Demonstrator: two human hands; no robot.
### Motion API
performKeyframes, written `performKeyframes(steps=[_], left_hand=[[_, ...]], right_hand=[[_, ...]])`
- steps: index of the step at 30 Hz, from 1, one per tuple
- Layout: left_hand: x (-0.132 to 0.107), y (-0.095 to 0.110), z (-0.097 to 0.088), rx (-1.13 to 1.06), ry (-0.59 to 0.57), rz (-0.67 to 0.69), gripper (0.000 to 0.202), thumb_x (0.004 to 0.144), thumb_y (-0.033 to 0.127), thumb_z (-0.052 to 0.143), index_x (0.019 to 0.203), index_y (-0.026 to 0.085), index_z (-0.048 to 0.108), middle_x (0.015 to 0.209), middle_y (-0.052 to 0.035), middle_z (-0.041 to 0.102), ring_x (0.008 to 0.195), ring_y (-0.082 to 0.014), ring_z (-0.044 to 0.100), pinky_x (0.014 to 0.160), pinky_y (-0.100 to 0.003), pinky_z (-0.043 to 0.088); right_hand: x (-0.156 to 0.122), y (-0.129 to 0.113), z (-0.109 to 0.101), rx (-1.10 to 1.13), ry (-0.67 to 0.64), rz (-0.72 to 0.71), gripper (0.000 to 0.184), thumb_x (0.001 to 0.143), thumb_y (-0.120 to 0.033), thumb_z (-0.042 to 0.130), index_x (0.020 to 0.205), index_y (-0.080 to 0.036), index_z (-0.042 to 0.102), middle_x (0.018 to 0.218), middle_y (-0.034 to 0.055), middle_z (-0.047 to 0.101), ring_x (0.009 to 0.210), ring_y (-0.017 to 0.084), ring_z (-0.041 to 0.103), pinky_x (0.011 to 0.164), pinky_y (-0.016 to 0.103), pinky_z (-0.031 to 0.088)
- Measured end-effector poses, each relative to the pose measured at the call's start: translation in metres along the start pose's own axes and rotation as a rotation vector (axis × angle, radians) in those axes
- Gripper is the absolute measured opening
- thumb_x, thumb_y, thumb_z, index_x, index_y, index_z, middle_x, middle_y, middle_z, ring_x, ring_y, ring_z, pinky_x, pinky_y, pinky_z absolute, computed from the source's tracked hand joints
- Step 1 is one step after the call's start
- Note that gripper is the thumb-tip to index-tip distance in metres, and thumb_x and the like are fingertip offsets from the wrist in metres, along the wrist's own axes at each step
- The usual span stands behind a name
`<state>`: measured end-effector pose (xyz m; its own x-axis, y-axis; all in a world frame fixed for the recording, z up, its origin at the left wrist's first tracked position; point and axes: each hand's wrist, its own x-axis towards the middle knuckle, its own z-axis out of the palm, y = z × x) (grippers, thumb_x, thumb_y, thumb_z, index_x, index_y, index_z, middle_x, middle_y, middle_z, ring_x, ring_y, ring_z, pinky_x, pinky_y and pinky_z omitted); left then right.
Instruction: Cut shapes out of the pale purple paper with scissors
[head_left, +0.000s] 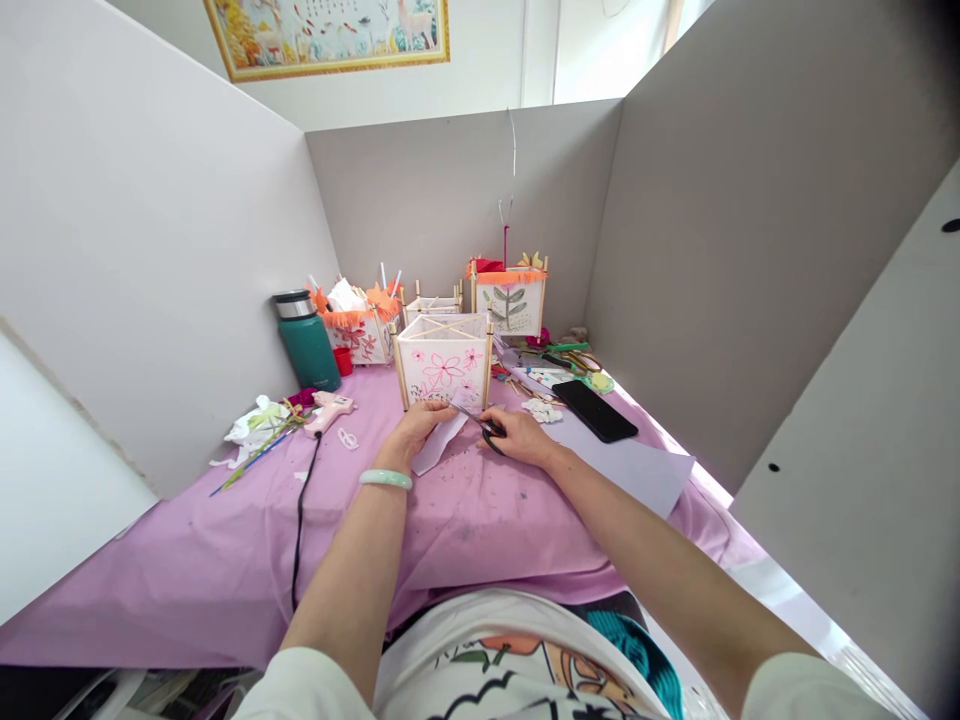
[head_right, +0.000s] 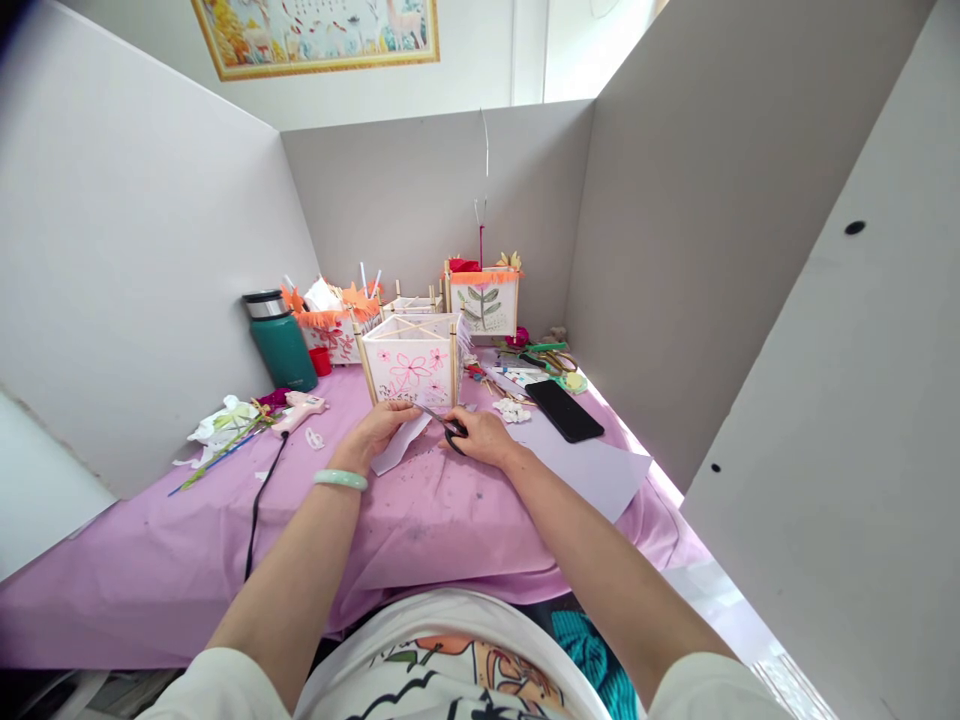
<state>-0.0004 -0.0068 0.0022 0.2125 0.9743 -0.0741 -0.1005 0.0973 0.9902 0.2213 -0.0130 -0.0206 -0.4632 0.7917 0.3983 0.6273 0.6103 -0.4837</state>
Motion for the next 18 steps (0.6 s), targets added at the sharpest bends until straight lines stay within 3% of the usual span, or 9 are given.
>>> performKeyframes(steps=[18], left_hand=[[-0.0019, 0.0016, 0.0012, 0.026, 0.016, -0.028, 0.016, 0.069, 0.020, 0.082, 0.073, 0.010, 0.072, 0.067, -0.0098, 0.072, 0.055, -0.0168, 0.065, 0.053, -0.025, 0.049]], right_hand=[[0.0021, 0.0074, 0.0025, -0.029, 0.002, -0.023, 0.037, 0.081, -0.033, 0.078, 0.114, -0.021, 0.068, 0.083, 0.0006, 0.072, 0.070, 0.015, 0.062, 0.065, 0.023, 0.036]])
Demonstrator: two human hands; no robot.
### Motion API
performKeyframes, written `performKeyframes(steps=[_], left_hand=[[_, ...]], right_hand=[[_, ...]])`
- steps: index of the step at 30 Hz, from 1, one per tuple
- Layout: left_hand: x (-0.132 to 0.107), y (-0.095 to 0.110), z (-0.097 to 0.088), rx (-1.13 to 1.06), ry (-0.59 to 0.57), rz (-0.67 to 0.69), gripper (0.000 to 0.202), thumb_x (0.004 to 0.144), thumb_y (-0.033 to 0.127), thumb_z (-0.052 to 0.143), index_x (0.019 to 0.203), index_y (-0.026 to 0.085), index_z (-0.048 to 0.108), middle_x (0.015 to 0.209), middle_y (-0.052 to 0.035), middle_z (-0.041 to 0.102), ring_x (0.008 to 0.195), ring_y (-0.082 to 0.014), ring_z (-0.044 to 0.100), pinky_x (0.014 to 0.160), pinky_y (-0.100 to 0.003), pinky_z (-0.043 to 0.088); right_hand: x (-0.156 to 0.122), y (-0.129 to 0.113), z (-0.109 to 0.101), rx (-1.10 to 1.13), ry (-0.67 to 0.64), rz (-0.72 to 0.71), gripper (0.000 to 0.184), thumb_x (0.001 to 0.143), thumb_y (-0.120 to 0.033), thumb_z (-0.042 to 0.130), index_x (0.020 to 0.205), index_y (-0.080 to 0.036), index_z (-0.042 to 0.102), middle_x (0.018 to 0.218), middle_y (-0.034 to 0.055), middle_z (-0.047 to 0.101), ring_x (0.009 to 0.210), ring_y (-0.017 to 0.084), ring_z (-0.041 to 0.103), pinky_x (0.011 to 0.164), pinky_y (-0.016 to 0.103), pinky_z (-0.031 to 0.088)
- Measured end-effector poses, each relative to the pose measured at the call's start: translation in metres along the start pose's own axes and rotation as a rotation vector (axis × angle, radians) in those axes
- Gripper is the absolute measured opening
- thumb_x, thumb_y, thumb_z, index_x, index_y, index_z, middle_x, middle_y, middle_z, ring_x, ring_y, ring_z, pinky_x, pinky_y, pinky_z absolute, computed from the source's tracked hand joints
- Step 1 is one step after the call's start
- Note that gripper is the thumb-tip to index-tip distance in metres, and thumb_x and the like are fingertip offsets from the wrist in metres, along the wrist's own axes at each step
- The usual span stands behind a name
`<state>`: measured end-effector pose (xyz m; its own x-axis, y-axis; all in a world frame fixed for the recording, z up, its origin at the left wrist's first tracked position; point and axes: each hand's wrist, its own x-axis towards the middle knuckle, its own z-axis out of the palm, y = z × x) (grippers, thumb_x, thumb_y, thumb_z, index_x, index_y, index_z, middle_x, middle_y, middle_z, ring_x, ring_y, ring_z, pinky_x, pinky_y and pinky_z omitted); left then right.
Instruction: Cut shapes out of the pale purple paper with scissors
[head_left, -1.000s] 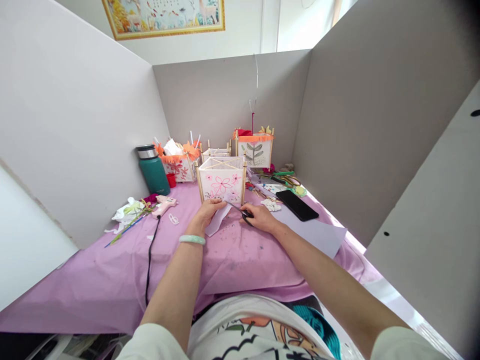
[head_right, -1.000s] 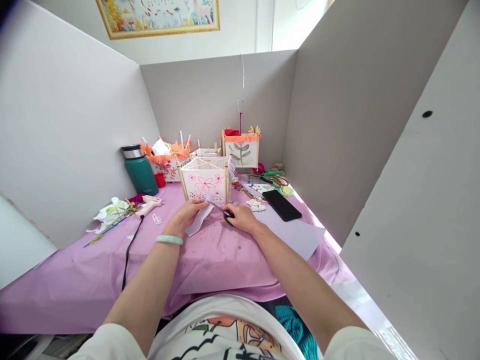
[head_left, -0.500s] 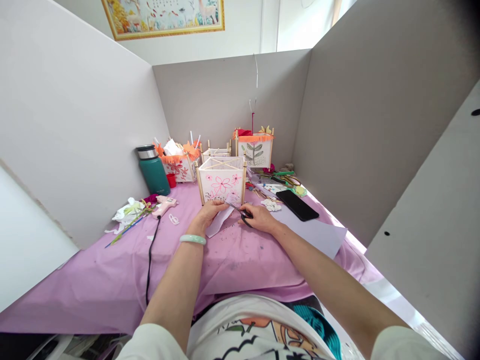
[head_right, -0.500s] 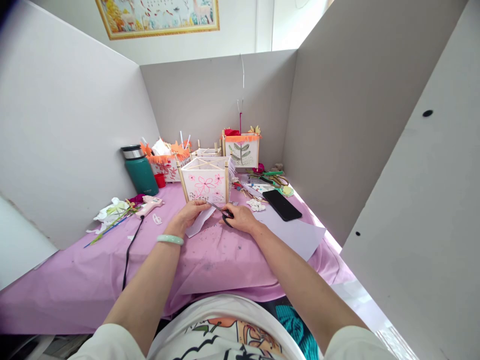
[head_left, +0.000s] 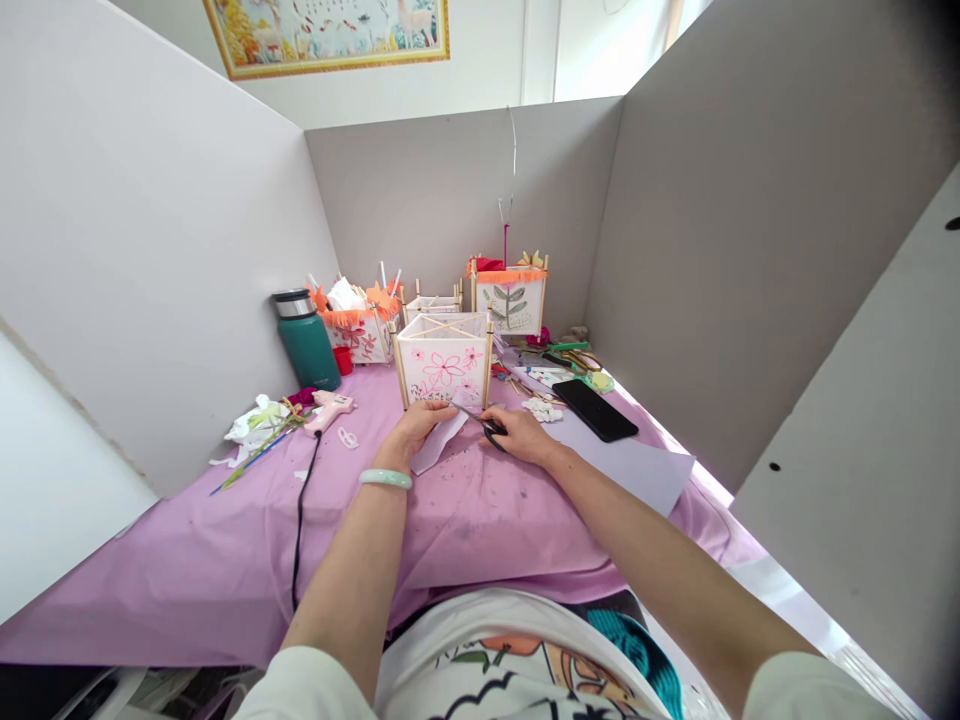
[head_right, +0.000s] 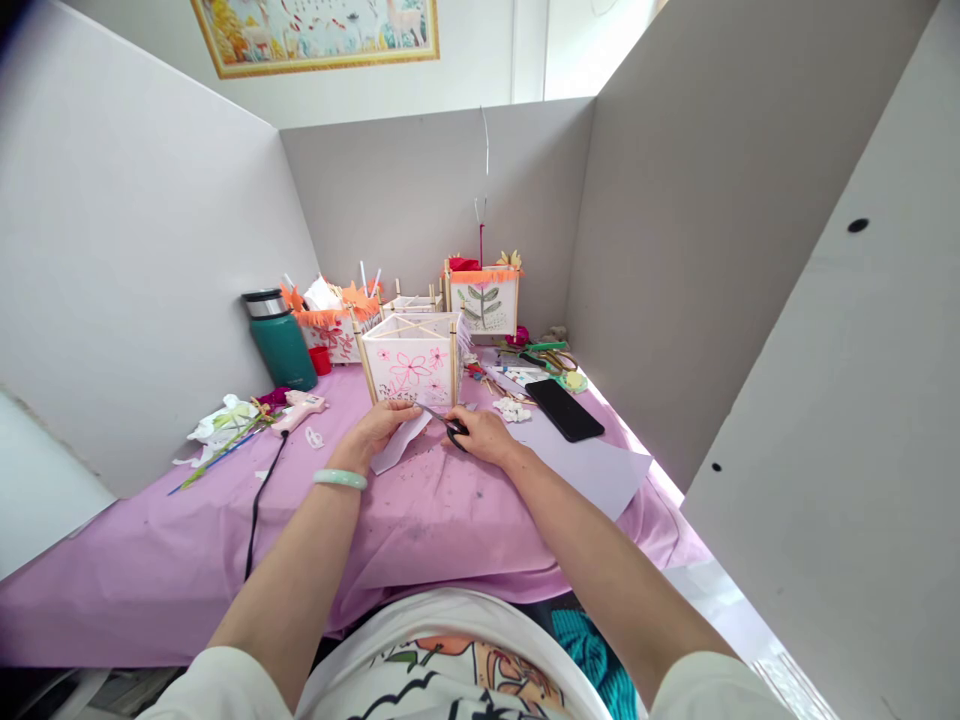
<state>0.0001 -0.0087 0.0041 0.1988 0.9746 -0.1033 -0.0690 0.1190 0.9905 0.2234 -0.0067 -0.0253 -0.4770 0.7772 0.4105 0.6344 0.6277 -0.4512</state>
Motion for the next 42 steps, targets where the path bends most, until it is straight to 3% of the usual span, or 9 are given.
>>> performKeyframes(steps=[15, 27, 42], left_hand=[[0.0002, 0.0007, -0.0014, -0.017, -0.010, 0.016, 0.014, 0.070, 0.019, 0.081, 0.074, 0.009, 0.072, 0.069, -0.0100, 0.073, 0.057, -0.0177, 0.066, 0.058, -0.027, 0.051], [0.0064, -0.0022, -0.0056, -0.080, 0.102, 0.058, 0.008, 0.074, 0.015, 0.077, 0.078, 0.010, 0.072, 0.068, -0.0091, 0.072, 0.057, -0.0176, 0.066, 0.058, -0.027, 0.054], [0.0037, -0.0025, -0.0045, -0.103, 0.067, 0.044, 0.016, 0.071, 0.018, 0.082, 0.078, 0.008, 0.072, 0.070, -0.0106, 0.073, 0.056, -0.0174, 0.066, 0.054, -0.026, 0.052]], right_hand=[[-0.0003, -0.0020, -0.0014, 0.011, 0.001, 0.002, 0.041, 0.079, -0.037, 0.079, 0.116, -0.021, 0.067, 0.086, 0.0008, 0.072, 0.073, 0.014, 0.062, 0.066, 0.023, 0.037], [-0.0023, -0.0045, -0.0048, 0.028, -0.015, 0.026, 0.042, 0.079, -0.038, 0.079, 0.116, -0.022, 0.068, 0.082, -0.0004, 0.071, 0.068, 0.013, 0.059, 0.064, 0.022, 0.038], [-0.0010, 0.0003, -0.0020, 0.014, -0.007, 0.009, 0.040, 0.080, -0.036, 0.078, 0.115, -0.020, 0.068, 0.084, 0.0004, 0.071, 0.070, 0.014, 0.060, 0.065, 0.023, 0.037]])
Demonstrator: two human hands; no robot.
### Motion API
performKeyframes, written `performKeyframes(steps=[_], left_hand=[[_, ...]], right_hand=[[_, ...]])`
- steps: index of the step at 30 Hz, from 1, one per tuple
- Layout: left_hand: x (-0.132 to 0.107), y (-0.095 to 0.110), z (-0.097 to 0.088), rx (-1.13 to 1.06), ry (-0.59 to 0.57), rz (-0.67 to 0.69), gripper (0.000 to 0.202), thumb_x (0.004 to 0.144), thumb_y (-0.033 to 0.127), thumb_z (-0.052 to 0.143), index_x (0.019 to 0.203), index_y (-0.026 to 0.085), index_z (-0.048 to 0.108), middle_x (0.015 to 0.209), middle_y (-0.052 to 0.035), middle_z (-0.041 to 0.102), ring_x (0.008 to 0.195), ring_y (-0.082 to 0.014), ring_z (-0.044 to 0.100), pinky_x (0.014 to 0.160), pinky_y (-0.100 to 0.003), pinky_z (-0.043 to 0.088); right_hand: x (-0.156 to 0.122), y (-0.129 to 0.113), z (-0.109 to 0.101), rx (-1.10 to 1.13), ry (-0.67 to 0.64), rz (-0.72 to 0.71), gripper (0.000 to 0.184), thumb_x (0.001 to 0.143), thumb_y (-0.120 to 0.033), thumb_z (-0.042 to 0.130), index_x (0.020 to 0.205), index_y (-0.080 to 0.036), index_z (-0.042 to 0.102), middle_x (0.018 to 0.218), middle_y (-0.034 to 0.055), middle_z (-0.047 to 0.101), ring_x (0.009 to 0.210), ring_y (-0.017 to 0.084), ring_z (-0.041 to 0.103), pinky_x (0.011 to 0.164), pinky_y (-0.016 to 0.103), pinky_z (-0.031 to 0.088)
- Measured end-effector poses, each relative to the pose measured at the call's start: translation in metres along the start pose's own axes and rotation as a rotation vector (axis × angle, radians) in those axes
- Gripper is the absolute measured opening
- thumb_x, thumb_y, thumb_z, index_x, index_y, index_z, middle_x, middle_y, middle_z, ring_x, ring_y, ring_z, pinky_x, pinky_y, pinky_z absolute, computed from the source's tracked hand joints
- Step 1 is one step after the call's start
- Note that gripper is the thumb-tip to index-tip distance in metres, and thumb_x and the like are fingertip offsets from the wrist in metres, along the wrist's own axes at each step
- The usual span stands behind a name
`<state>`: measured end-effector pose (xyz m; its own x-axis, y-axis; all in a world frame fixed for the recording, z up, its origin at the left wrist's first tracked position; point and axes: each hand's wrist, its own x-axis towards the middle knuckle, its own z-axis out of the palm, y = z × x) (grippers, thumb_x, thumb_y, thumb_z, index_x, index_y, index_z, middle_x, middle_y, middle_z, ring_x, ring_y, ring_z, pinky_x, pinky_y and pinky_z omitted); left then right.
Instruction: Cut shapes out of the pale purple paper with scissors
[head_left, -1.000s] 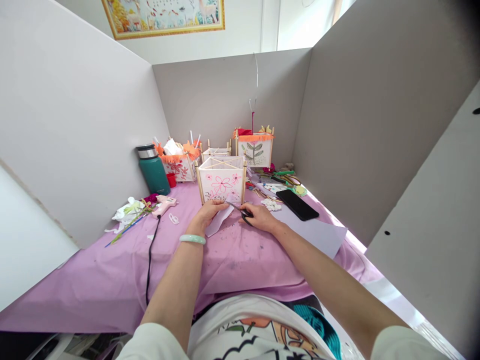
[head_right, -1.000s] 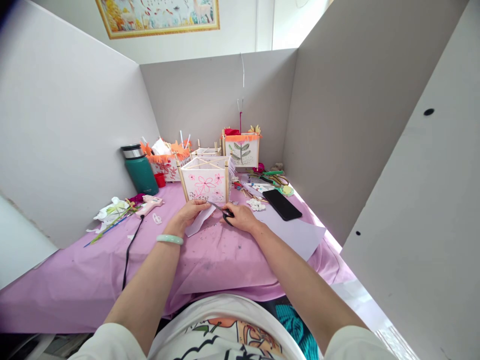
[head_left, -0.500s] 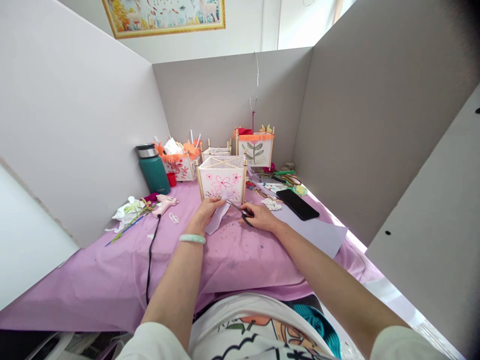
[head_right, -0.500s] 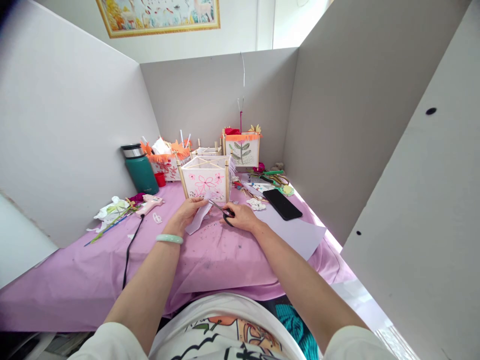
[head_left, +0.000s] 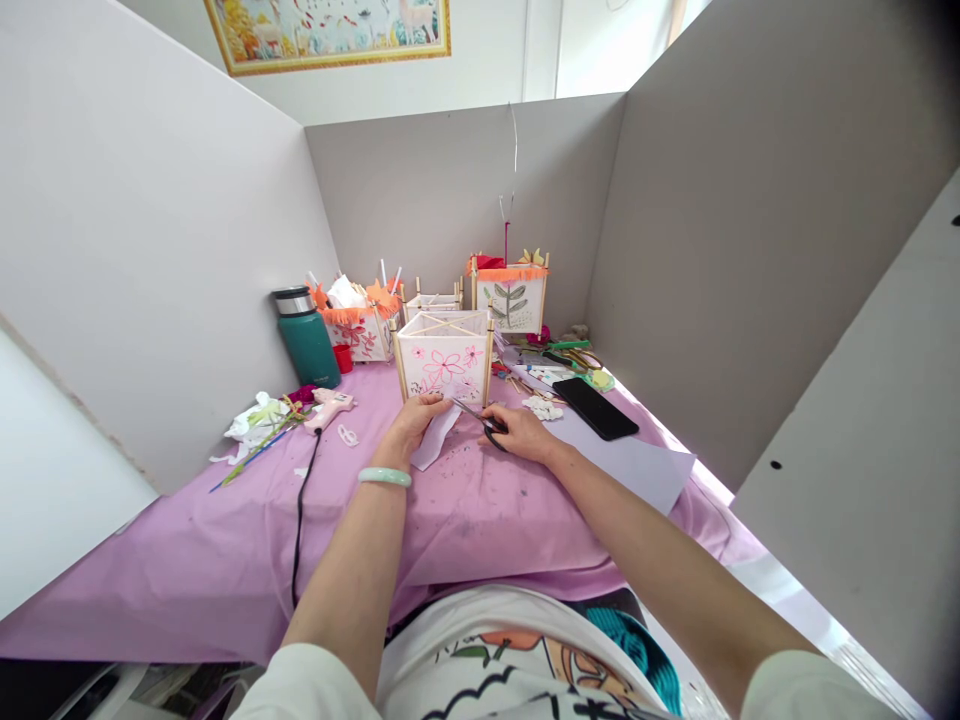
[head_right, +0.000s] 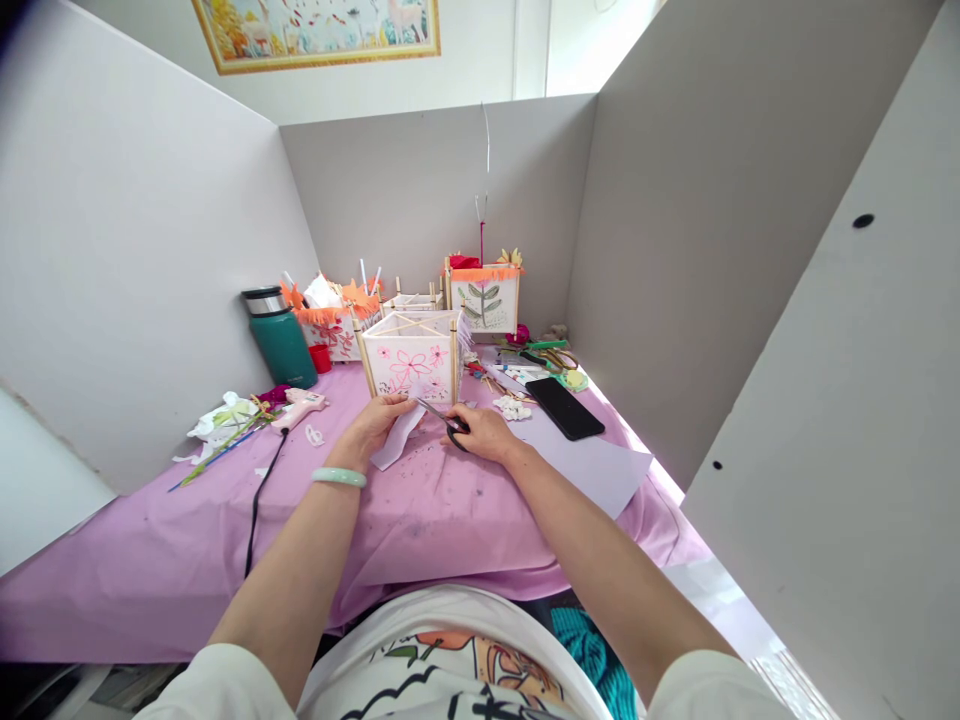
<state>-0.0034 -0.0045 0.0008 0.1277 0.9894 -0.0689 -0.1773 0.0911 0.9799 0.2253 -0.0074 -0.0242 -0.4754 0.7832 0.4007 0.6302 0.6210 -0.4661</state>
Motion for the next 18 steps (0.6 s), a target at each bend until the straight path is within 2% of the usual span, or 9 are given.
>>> performKeyframes(steps=[8, 18], left_hand=[[0.0023, -0.0018, -0.0015, 0.015, 0.005, 0.002, 0.019, 0.070, 0.022, 0.084, 0.078, 0.010, 0.072, 0.071, -0.0102, 0.073, 0.058, -0.0178, 0.067, 0.059, -0.028, 0.055], [0.0020, 0.0003, -0.0018, 0.029, 0.033, -0.010, 0.015, 0.071, 0.019, 0.082, 0.078, 0.010, 0.072, 0.070, -0.0094, 0.072, 0.054, -0.0173, 0.065, 0.056, -0.028, 0.053]], right_hand=[[0.0005, 0.0013, 0.0000, -0.010, -0.003, 0.006, 0.037, 0.081, -0.035, 0.077, 0.114, -0.022, 0.068, 0.078, -0.0012, 0.070, 0.066, 0.013, 0.059, 0.063, 0.022, 0.035], [0.0006, 0.0016, -0.0001, -0.033, 0.006, 0.003, 0.037, 0.081, -0.035, 0.078, 0.114, -0.022, 0.069, 0.079, -0.0005, 0.071, 0.068, 0.014, 0.061, 0.064, 0.023, 0.036]])
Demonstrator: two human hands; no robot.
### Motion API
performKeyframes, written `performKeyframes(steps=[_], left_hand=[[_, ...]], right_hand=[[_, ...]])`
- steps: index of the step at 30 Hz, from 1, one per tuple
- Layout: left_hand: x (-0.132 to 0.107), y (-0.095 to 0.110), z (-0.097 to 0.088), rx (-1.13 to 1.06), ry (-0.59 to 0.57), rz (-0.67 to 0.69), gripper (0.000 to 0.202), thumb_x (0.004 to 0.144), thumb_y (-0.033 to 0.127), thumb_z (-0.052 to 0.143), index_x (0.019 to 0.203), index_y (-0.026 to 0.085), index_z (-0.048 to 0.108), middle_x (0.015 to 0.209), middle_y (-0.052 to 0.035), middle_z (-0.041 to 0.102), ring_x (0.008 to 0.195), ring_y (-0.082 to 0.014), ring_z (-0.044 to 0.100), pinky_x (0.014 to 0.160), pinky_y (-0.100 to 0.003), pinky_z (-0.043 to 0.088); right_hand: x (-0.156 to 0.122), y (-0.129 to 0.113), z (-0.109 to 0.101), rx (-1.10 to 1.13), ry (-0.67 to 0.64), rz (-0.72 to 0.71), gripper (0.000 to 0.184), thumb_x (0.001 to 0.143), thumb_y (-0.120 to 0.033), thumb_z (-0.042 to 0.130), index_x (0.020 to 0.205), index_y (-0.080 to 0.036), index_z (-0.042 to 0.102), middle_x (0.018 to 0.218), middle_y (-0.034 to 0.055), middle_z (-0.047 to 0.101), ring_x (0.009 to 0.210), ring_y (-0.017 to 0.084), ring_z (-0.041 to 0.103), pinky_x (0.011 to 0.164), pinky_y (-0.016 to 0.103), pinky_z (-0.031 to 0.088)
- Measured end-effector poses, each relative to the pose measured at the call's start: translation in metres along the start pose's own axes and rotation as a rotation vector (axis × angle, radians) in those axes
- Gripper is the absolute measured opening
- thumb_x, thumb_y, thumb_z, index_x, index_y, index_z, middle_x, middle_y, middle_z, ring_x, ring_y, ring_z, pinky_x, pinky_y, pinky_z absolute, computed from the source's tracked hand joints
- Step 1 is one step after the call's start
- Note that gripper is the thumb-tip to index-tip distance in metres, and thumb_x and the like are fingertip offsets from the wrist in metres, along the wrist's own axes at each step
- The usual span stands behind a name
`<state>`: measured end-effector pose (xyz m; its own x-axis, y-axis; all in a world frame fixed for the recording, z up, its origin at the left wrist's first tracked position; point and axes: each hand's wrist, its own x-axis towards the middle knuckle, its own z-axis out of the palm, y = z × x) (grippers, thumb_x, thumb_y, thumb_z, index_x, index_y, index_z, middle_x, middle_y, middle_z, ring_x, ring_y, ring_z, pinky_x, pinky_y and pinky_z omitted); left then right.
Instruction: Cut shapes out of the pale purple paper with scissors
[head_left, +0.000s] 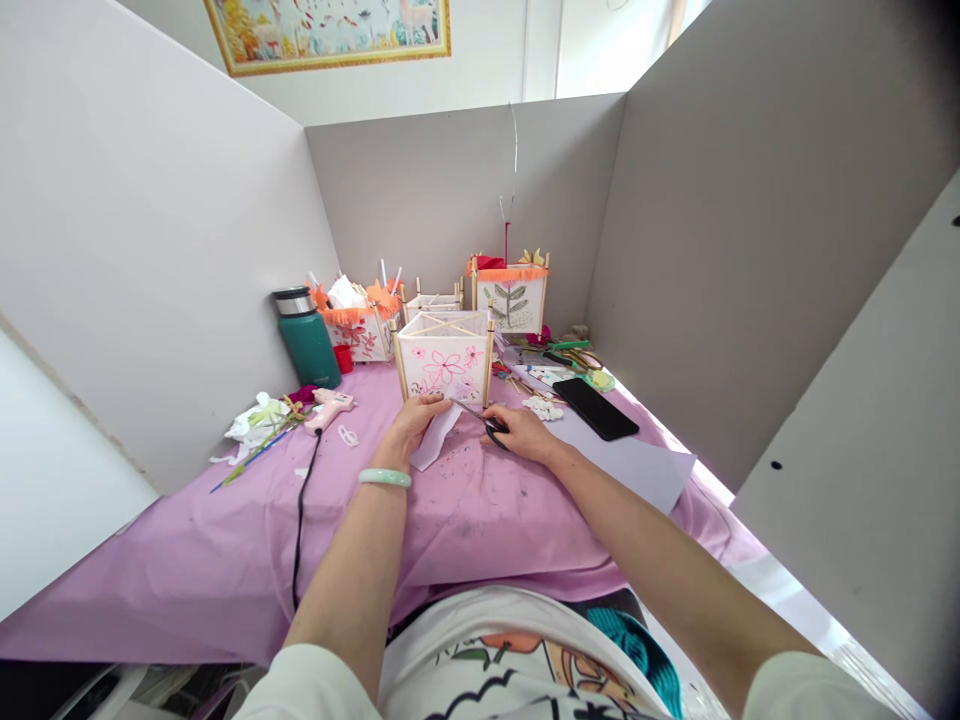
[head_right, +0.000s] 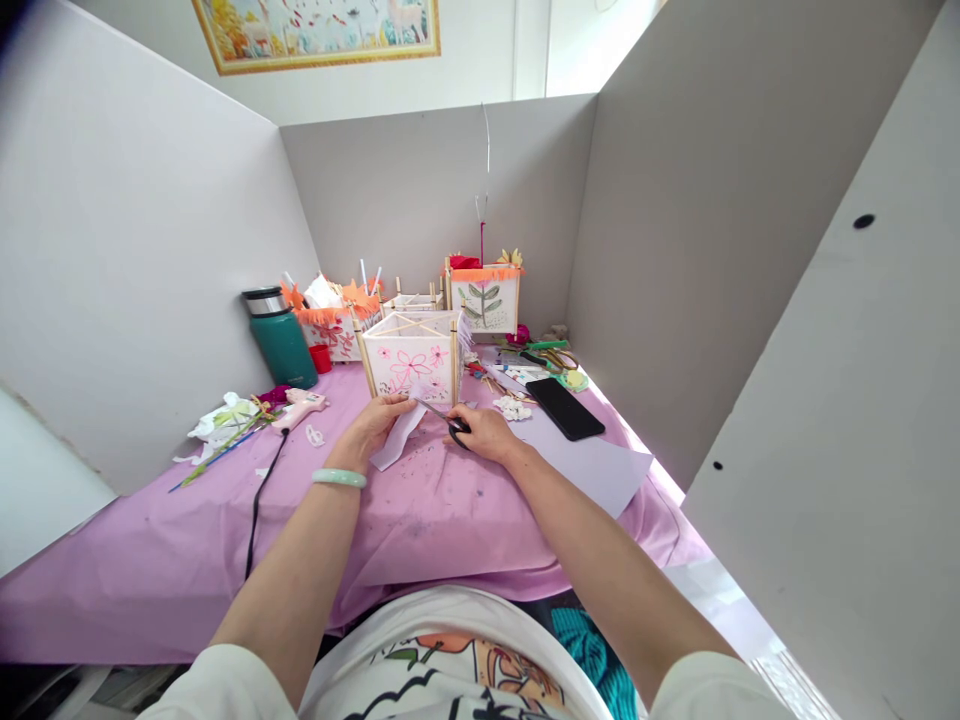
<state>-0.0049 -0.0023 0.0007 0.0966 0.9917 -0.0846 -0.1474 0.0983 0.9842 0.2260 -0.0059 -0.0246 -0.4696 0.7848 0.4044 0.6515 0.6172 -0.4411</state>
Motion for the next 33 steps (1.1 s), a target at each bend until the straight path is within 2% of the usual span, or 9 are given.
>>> performKeyframes(steps=[14, 22, 33], left_hand=[[-0.0023, 0.0008, 0.0017, -0.017, -0.013, -0.010, 0.008, 0.073, 0.015, 0.077, 0.077, 0.009, 0.072, 0.069, -0.0096, 0.073, 0.056, -0.0179, 0.065, 0.057, -0.029, 0.054], [0.0009, -0.0026, -0.0004, 0.009, -0.067, 0.006, 0.016, 0.069, 0.019, 0.082, 0.076, 0.010, 0.072, 0.066, -0.0087, 0.072, 0.051, -0.0170, 0.063, 0.052, -0.027, 0.050], [0.0030, -0.0045, -0.0022, 0.017, -0.071, 0.010, 0.018, 0.068, 0.021, 0.083, 0.077, 0.010, 0.072, 0.067, -0.0082, 0.072, 0.052, -0.0172, 0.064, 0.051, -0.027, 0.049]], right_hand=[[-0.0011, -0.0039, -0.0024, 0.016, -0.015, 0.016, 0.038, 0.081, -0.033, 0.078, 0.115, -0.020, 0.069, 0.082, 0.0001, 0.071, 0.070, 0.014, 0.061, 0.064, 0.023, 0.036], [-0.0007, -0.0036, 0.0001, 0.029, -0.003, 0.015, 0.041, 0.078, -0.035, 0.080, 0.115, -0.020, 0.068, 0.084, 0.0006, 0.072, 0.071, 0.014, 0.061, 0.065, 0.023, 0.038], [-0.0003, -0.0025, -0.0011, 0.031, -0.017, -0.003, 0.037, 0.081, -0.034, 0.079, 0.114, -0.020, 0.068, 0.083, 0.0003, 0.071, 0.070, 0.014, 0.060, 0.065, 0.023, 0.037]])
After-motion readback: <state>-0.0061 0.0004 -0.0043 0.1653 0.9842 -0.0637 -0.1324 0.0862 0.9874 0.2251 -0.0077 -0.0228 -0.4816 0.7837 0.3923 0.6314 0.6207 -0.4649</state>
